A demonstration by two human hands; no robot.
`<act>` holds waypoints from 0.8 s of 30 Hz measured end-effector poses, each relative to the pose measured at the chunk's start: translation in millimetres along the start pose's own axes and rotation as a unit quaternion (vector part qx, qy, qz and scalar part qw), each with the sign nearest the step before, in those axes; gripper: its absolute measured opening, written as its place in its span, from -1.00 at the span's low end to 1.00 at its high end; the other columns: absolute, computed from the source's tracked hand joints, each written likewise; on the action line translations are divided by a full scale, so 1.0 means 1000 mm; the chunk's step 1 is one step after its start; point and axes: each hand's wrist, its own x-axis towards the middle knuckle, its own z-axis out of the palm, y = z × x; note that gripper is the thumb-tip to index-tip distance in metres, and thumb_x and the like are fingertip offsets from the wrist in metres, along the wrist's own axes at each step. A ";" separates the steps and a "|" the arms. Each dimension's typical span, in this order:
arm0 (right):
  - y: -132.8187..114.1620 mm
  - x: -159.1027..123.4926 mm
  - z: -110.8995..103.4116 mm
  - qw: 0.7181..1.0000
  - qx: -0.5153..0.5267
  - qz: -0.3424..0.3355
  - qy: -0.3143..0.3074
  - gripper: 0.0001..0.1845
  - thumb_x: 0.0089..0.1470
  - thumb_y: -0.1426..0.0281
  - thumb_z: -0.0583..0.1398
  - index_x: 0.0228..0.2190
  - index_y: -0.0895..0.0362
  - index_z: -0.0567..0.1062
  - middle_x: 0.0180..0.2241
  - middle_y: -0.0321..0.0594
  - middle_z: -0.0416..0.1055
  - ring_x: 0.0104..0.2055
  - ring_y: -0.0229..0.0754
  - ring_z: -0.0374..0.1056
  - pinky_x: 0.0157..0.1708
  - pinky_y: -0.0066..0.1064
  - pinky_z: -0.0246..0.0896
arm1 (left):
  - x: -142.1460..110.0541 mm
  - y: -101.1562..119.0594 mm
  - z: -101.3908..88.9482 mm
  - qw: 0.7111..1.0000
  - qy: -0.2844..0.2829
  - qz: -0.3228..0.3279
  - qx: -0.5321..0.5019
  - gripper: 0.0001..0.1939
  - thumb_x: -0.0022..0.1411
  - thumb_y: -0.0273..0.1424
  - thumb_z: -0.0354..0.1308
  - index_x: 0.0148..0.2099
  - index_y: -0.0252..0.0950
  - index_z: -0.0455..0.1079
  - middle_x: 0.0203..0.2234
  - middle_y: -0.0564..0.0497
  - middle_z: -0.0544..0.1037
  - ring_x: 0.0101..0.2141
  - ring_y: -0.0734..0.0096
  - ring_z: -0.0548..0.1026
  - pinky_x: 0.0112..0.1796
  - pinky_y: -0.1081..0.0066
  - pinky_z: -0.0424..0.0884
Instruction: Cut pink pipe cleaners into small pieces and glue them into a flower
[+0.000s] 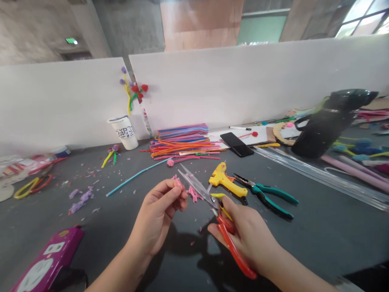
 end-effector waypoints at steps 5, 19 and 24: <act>0.002 -0.003 0.005 0.998 -0.050 -0.032 -0.009 -0.74 -0.03 0.15 0.08 -0.48 0.07 0.20 -0.68 -0.38 0.22 -0.63 -0.21 0.19 -0.63 -0.48 -0.14 | -0.001 0.000 0.000 0.999 -0.015 0.011 -0.028 -0.89 0.15 -0.48 0.09 -0.42 -0.34 0.38 -0.58 0.10 0.42 -0.58 0.67 0.34 -0.51 0.66 0.28; -0.004 -0.002 0.004 0.964 0.257 0.061 -0.043 -0.73 0.01 0.16 0.03 -0.54 0.07 0.15 -0.68 -0.43 0.12 -0.66 -0.32 0.05 -0.62 -0.49 -0.04 | -0.004 -0.004 0.004 0.994 -0.087 -0.065 -0.010 -0.86 0.14 -0.48 0.08 -0.47 -0.36 0.33 -0.60 0.08 0.40 -0.61 0.66 0.32 -0.54 0.63 0.23; -0.009 0.004 -0.005 0.867 0.482 0.104 -0.070 -0.76 0.00 0.18 0.01 -0.47 0.10 0.22 -0.77 -0.49 0.10 -0.70 -0.33 0.09 -0.56 -0.44 0.14 | -0.005 -0.016 0.006 0.969 -0.149 -0.188 0.060 -0.86 0.10 -0.45 0.12 -0.48 -0.38 0.34 -0.63 0.04 0.42 -0.65 0.63 0.32 -0.57 0.58 0.20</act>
